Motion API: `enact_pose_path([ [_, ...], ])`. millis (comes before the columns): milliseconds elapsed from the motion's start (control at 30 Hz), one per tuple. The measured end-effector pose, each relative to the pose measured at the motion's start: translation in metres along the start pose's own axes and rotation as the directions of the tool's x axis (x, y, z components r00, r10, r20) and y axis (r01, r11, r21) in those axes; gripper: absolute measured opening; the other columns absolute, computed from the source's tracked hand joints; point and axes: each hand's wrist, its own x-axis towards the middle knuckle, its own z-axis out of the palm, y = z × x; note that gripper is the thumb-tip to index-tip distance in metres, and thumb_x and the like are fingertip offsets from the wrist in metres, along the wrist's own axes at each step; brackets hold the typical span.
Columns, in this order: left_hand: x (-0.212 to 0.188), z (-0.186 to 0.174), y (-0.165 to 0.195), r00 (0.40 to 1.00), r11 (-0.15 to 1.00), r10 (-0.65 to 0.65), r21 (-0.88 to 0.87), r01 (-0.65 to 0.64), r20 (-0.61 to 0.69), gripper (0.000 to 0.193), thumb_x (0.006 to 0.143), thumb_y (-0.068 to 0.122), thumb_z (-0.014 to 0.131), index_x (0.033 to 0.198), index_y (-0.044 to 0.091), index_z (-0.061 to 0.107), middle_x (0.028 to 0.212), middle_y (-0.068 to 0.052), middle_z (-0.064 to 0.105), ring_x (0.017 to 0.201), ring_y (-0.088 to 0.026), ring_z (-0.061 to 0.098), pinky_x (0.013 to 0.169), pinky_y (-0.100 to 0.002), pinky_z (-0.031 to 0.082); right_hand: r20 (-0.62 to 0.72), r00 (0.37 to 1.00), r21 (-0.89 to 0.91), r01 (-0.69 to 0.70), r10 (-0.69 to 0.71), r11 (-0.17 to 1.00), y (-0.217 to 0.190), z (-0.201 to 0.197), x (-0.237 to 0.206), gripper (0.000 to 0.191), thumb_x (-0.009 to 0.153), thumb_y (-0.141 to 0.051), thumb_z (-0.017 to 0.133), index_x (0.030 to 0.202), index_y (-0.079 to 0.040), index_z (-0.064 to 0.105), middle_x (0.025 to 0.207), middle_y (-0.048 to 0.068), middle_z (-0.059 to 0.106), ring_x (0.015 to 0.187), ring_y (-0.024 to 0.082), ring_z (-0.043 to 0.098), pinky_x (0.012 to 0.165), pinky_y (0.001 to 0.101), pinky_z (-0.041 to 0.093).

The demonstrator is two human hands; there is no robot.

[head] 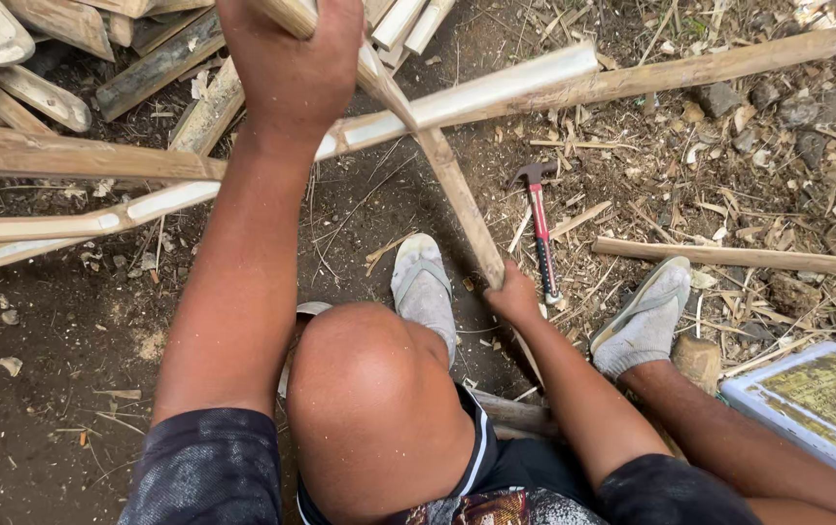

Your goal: The person assembles a wooden frame by positioning planks and securing them with nails. They use a hammer to drive nails into the wood, repeatedly picking up nails from a container and hammering them into place.

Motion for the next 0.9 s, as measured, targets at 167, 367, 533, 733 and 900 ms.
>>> enact_pose_path([
  [167, -0.026, 0.004, 0.005, 0.999, 0.998, -0.039, 0.044, 0.041, -0.031, 0.013, 0.111, 0.001, 0.063, 0.099, 0.001, 0.058, 0.086, -0.004, 0.06, 0.076, -0.014, 0.064, 0.067, -0.029, 0.052, -0.084, 0.993, -0.046, 0.083, -0.087, 0.995, -0.014, 0.021, 0.018, 0.054, 0.074, -0.019, 0.083, 0.116, 0.002, 0.058, 0.107, 0.028, 0.068, 0.104, 0.044, 0.067, 0.094, 0.0487, 0.053],
  [367, -0.073, 0.023, -0.001, 0.948, 0.948, -0.317, 0.036, 0.316, 0.022, 0.017, 0.103, 0.01, 0.061, 0.089, 0.005, 0.053, 0.077, -0.001, 0.057, 0.071, -0.012, 0.06, 0.066, -0.028, 0.053, -0.121, 0.974, -0.241, 0.158, -0.191, 0.958, -0.018, 0.037, 0.014, 0.062, 0.073, -0.017, 0.082, 0.123, 0.006, 0.055, 0.12, 0.033, 0.057, 0.108, 0.049, 0.06, 0.094, 0.0495, 0.051],
  [533, -0.112, 0.035, -0.011, 0.941, 0.94, -0.334, 0.096, 0.328, 0.056, 0.017, 0.102, 0.01, 0.06, 0.088, 0.006, 0.051, 0.078, -0.002, 0.059, 0.072, -0.014, 0.059, 0.07, -0.034, 0.052, 0.046, 0.986, -0.353, 0.167, -0.161, 0.921, -0.012, 0.034, 0.009, 0.057, 0.08, -0.016, 0.074, 0.126, 0.009, 0.052, 0.125, 0.032, 0.057, 0.11, 0.044, 0.065, 0.094, 0.046, 0.056],
  [733, -0.116, 0.033, -0.016, 0.956, 0.942, -0.292, 0.177, 0.285, 0.017, 0.019, 0.102, 0.006, 0.064, 0.087, 0.005, 0.052, 0.078, -0.003, 0.055, 0.071, -0.014, 0.056, 0.068, -0.034, 0.05, -0.01, 0.971, -0.374, 0.219, -0.24, 0.901, -0.008, 0.034, 0.011, 0.059, 0.082, -0.018, 0.075, 0.126, 0.01, 0.05, 0.122, 0.03, 0.059, 0.109, 0.044, 0.064, 0.092, 0.0469, 0.055],
  [900, -0.108, 0.034, -0.007, 0.962, 0.943, -0.272, 0.204, 0.262, 0.021, 0.02, 0.102, 0.004, 0.064, 0.086, 0.006, 0.053, 0.075, -0.001, 0.056, 0.067, -0.013, 0.056, 0.066, -0.032, 0.049, 0.025, 0.977, -0.349, 0.205, -0.21, 0.914, 0.003, 0.034, 0.014, 0.055, 0.085, -0.021, 0.074, 0.128, 0.005, 0.051, 0.124, 0.026, 0.06, 0.109, 0.042, 0.066, 0.092, 0.0462, 0.056],
])
